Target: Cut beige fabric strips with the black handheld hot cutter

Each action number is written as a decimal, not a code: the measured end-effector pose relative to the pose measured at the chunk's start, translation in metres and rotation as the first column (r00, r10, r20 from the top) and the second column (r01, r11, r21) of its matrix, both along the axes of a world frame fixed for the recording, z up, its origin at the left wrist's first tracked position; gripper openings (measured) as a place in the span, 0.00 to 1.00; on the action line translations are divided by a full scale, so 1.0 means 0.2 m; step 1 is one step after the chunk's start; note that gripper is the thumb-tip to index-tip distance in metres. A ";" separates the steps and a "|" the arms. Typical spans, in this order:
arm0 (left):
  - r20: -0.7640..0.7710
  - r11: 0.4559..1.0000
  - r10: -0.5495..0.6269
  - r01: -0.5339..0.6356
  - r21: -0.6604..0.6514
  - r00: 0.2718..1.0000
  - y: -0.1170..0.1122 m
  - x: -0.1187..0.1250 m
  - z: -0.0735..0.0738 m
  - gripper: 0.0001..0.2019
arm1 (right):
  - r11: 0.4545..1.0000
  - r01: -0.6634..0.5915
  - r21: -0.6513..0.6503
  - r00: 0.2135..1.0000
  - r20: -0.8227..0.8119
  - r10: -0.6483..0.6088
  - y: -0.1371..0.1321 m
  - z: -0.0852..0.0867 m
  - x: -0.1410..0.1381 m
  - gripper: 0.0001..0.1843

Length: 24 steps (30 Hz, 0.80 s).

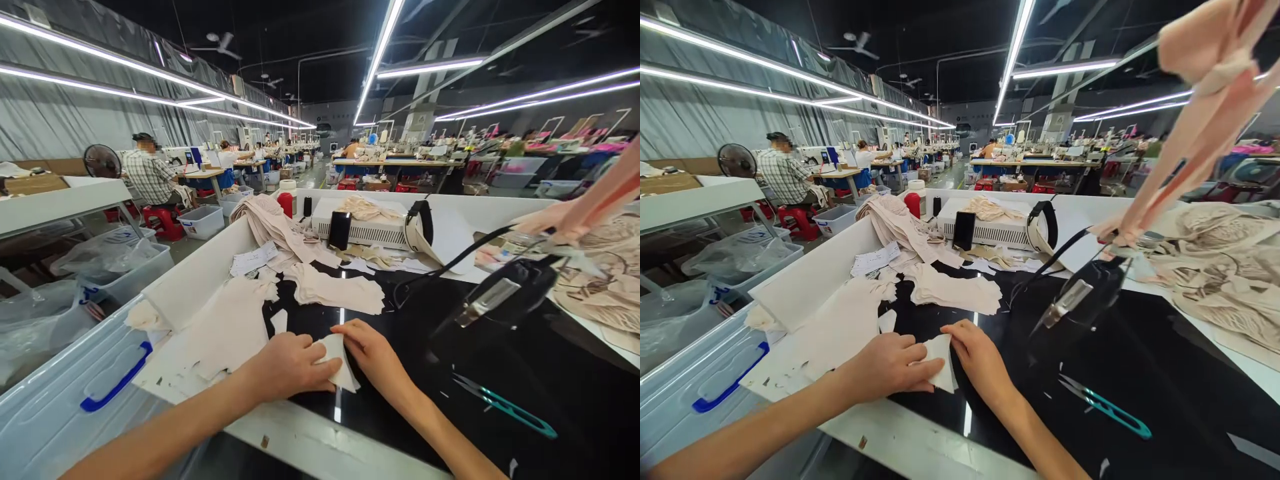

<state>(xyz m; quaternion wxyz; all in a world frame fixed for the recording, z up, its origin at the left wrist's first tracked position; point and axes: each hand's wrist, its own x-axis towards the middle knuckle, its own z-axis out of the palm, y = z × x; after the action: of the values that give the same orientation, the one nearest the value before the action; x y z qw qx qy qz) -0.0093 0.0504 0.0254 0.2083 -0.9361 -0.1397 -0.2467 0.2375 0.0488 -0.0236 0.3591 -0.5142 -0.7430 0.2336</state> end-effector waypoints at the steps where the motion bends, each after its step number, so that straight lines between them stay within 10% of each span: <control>1: -0.023 0.999 0.028 -0.029 -0.040 0.999 -0.02 0.00 -0.05 0.17 | 0.999 0.006 0.034 0.998 0.057 -0.008 0.00 -0.02 0.02 0.22; 7: -0.074 0.965 0.151 -0.163 -0.207 0.986 -0.12 -0.02 -0.21 0.17 | 0.963 0.043 0.267 0.935 0.328 -0.132 -0.05 -0.08 0.11 0.36; 17: -0.067 0.940 0.174 -0.186 -0.285 0.982 -0.18 -0.14 -0.20 0.15 | 0.893 -0.101 0.439 0.829 0.533 -0.169 -0.13 -0.08 0.05 0.33; 24: -0.082 0.897 0.393 -0.401 -0.187 0.916 -0.27 -0.28 -0.17 0.12 | 0.856 -0.116 0.504 0.803 0.555 -0.218 -0.16 -0.14 0.08 0.33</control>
<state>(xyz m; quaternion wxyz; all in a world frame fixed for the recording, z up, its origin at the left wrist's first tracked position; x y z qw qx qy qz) -0.0661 -0.0029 -0.0087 0.1620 -0.9091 -0.3472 -0.1638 0.2544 0.0177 -0.0506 0.2387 -0.4666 -0.8372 -0.1561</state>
